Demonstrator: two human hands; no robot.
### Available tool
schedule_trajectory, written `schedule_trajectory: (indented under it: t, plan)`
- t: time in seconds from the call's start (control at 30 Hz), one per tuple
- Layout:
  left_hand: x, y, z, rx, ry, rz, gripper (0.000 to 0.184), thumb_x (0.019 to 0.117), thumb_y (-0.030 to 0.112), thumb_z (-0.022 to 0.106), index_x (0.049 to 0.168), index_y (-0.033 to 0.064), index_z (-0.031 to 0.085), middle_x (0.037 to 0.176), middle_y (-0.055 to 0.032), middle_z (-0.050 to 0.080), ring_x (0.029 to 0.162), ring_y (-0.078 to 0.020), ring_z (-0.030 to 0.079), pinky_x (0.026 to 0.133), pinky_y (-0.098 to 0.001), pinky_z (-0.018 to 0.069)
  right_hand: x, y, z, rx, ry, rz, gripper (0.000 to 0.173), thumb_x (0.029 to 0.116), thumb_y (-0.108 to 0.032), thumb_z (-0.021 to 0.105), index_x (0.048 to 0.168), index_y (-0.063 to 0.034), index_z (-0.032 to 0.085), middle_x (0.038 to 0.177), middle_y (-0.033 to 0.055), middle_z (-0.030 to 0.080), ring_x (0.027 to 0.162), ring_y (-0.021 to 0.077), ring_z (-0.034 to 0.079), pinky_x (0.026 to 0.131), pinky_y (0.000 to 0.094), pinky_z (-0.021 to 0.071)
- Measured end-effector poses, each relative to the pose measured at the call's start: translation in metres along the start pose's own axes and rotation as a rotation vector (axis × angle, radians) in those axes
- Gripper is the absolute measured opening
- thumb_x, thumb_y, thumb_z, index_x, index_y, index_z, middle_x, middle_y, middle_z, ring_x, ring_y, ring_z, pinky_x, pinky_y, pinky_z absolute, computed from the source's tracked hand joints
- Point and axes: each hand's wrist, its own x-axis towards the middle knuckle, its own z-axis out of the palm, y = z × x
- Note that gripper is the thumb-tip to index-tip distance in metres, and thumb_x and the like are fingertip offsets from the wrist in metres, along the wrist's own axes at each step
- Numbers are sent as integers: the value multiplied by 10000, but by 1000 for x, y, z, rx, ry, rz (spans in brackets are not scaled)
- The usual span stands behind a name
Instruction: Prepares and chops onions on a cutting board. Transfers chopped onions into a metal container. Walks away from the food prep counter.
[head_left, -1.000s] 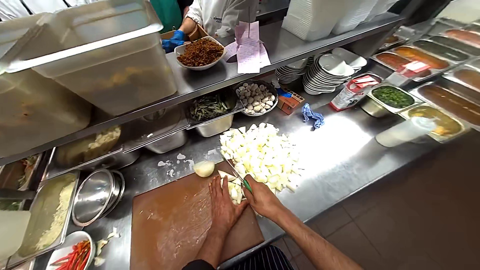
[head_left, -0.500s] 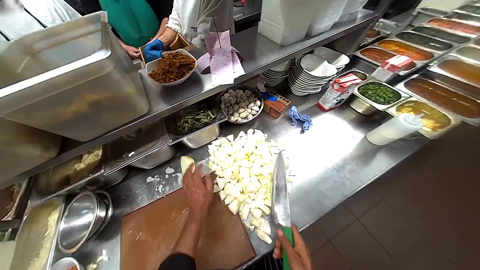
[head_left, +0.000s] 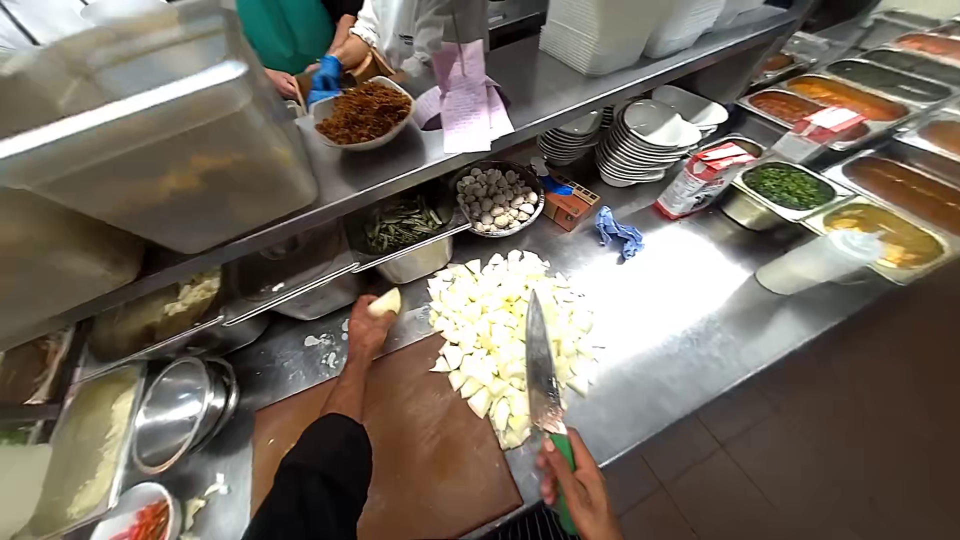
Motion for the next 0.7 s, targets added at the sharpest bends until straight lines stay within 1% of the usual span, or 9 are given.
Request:
schedule_trajectory:
  t: [0.07,0.13,0.2,0.27,0.37,0.47,0.53,0.6,0.7]
  plan:
    - [-5,-12,-14,-151,-59,-56,507,811,228,819,1242,22,651,1143,-203,696,1029,-311,694,911,-536,574,-7,-9,2,-101,23,-29,296,1055,-222,544,1265,-13,540,779,97,684,533,215,646,477,377,585]
    - [-16,-20,-30,-378,-104,-161,438,881,222,780,1230,-8,647,1055,-198,709,849,-273,714,747,-445,614,-11,-17,7,-208,6,-90,312,1042,-222,565,1254,7,547,728,81,650,530,199,637,492,383,584]
    - [-38,-27,-56,-563,-192,-261,382,963,249,707,1220,-16,608,937,-186,706,673,-245,687,584,-372,591,-15,-24,13,-355,-112,-156,361,1044,-281,585,1251,13,556,742,80,671,572,199,671,551,407,614]
    - [-84,-35,-87,-621,-371,-378,392,1007,284,636,1275,20,525,924,-163,671,636,-224,650,555,-352,567,-19,-36,22,-570,-249,-193,405,1039,-371,595,1226,-12,602,756,96,674,618,223,671,608,459,594]
    - [-169,-63,-103,-500,-539,-532,456,954,318,714,1266,45,523,902,-134,656,641,-201,627,588,-344,553,-31,-42,54,-901,-390,-198,421,1029,-471,549,1190,-94,646,764,116,683,691,293,683,661,544,558]
    - [-214,-79,-94,-426,-456,-547,524,914,382,771,1225,35,530,877,-154,680,635,-228,670,598,-378,589,-44,-44,97,-1058,-511,-197,430,1054,-454,487,1279,-110,611,830,137,709,766,333,716,717,561,575]
    - [-227,-79,-97,-232,-353,-455,576,935,489,712,1292,62,562,987,-143,710,770,-242,727,706,-429,631,-50,-51,122,-1176,-580,-167,429,1066,-454,439,1292,-112,565,857,150,710,817,359,725,742,567,574]
    - [-240,-86,-100,-15,-226,-284,584,964,520,633,1361,92,609,1193,-128,689,1051,-247,693,949,-460,573,-52,-58,139,-1260,-619,-133,442,1068,-474,414,1283,-114,552,880,154,710,851,368,727,750,568,572]
    - [-265,-101,-89,3,-16,-28,446,940,403,681,1272,106,679,1286,-127,638,1093,-222,672,961,-397,576,-51,-66,152,-1344,-643,-142,436,1065,-485,397,1262,-130,556,873,146,710,846,363,728,731,563,574]
